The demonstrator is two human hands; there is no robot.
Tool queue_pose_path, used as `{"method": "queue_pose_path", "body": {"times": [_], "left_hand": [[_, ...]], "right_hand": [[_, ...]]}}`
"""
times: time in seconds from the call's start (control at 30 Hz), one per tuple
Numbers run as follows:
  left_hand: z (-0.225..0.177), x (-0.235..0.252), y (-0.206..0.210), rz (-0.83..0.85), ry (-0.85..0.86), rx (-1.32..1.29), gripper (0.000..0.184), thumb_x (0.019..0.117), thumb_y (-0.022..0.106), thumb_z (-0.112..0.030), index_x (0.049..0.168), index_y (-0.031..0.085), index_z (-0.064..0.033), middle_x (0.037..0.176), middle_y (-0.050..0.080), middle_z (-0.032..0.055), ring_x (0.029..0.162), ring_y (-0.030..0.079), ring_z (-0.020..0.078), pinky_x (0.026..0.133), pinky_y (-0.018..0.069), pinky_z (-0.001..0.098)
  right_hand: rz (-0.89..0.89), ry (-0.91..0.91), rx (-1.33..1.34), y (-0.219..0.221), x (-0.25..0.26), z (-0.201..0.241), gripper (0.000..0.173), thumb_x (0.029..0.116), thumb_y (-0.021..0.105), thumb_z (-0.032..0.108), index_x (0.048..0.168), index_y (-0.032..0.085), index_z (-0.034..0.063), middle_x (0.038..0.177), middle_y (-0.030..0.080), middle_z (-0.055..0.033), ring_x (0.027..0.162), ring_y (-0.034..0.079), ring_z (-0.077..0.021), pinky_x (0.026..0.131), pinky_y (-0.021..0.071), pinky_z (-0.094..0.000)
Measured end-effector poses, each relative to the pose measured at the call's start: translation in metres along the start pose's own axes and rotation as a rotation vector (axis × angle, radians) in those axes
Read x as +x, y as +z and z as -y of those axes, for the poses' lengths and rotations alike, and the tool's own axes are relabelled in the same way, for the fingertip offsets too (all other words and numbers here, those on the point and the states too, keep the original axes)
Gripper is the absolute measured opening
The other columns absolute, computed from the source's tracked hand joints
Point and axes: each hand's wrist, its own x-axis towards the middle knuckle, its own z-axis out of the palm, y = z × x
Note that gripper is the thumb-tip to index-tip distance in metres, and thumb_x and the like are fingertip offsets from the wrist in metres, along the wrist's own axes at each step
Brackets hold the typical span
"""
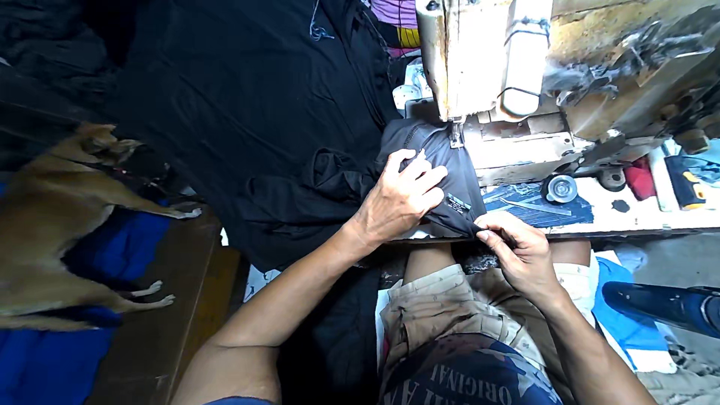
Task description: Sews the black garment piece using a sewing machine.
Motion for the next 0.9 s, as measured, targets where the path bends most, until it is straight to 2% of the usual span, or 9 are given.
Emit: {"method": "queue_pose_path", "body": {"times": [0.1, 0.27, 0.37, 0.43, 0.53, 0.7, 0.9], "left_hand": [[0.009, 0.004, 0.001, -0.004, 0.001, 0.005, 0.018, 0.0974, 0.054, -0.011, 0.090, 0.071, -0.0107, 0.133, 0.067, 0.0084, 0.118, 0.061, 0.0326, 0.110, 0.0349, 0.0601], [0.035, 0.013, 0.005, -0.041, 0.024, 0.009, 0.018, 0.0966, 0.053, -0.007, 0.092, 0.071, -0.0101, 0.133, 0.067, 0.0077, 0.119, 0.062, 0.0321, 0.112, 0.0335, 0.0598], [0.052, 0.018, 0.007, -0.041, 0.015, 0.007, 0.016, 0.0930, 0.056, -0.003, 0.093, 0.070, -0.0092, 0.135, 0.066, 0.0077, 0.122, 0.061, 0.0325, 0.113, 0.0328, 0.0609], [0.061, 0.018, 0.009, -0.047, 0.007, -0.021, 0.020, 0.0933, 0.055, -0.001, 0.098, 0.071, -0.0099, 0.137, 0.065, 0.0070, 0.124, 0.060, 0.0313, 0.113, 0.0344, 0.0578], [0.068, 0.012, 0.008, -0.094, 0.008, -0.187, 0.035, 0.0946, 0.053, -0.001, 0.114, 0.077, -0.0174, 0.138, 0.066, 0.0017, 0.126, 0.059, 0.0274, 0.114, 0.0360, 0.0519], [0.067, -0.001, 0.007, -0.129, 0.027, -0.329, 0.030, 0.0944, 0.057, -0.005, 0.108, 0.080, -0.0182, 0.127, 0.072, -0.0015, 0.126, 0.059, 0.0260, 0.116, 0.0341, 0.0503], [0.066, 0.000, 0.005, -0.107, -0.005, -0.289, 0.029, 0.0949, 0.056, -0.004, 0.107, 0.079, -0.0165, 0.127, 0.072, -0.0011, 0.126, 0.059, 0.0263, 0.119, 0.0309, 0.0533]], "right_hand": [[-0.042, 0.035, 0.003, 0.003, 0.007, -0.001, 0.012, 0.0991, 0.064, 0.006, 0.104, 0.074, 0.0025, 0.103, 0.073, -0.0045, 0.087, 0.068, -0.0094, 0.077, 0.0596, -0.0258], [-0.084, 0.081, -0.038, 0.008, 0.030, -0.010, 0.013, 0.0987, 0.065, 0.008, 0.109, 0.074, 0.0074, 0.100, 0.072, -0.0012, 0.085, 0.068, -0.0087, 0.075, 0.0597, -0.0270], [-0.109, 0.073, -0.054, 0.012, 0.047, -0.016, 0.014, 0.0984, 0.065, 0.008, 0.110, 0.072, 0.0063, 0.097, 0.071, -0.0014, 0.078, 0.066, -0.0070, 0.070, 0.0584, -0.0249], [-0.125, 0.051, -0.043, 0.016, 0.056, -0.019, 0.014, 0.0987, 0.064, 0.006, 0.111, 0.071, 0.0047, 0.094, 0.070, -0.0025, 0.074, 0.065, -0.0067, 0.067, 0.0573, -0.0239], [-0.129, 0.013, -0.044, 0.018, 0.064, -0.020, 0.014, 0.0995, 0.063, 0.005, 0.112, 0.070, 0.0042, 0.098, 0.071, -0.0033, 0.080, 0.067, -0.0076, 0.071, 0.0587, -0.0250], [-0.112, -0.028, -0.076, 0.021, 0.068, -0.023, 0.015, 0.1006, 0.060, 0.003, 0.112, 0.071, 0.0040, 0.106, 0.071, -0.0046, 0.091, 0.069, -0.0101, 0.080, 0.0600, -0.0280], [-0.115, -0.037, -0.070, 0.020, 0.071, -0.024, 0.015, 0.1007, 0.060, 0.003, 0.112, 0.071, 0.0033, 0.105, 0.072, -0.0050, 0.089, 0.069, -0.0098, 0.079, 0.0600, -0.0272]]}}
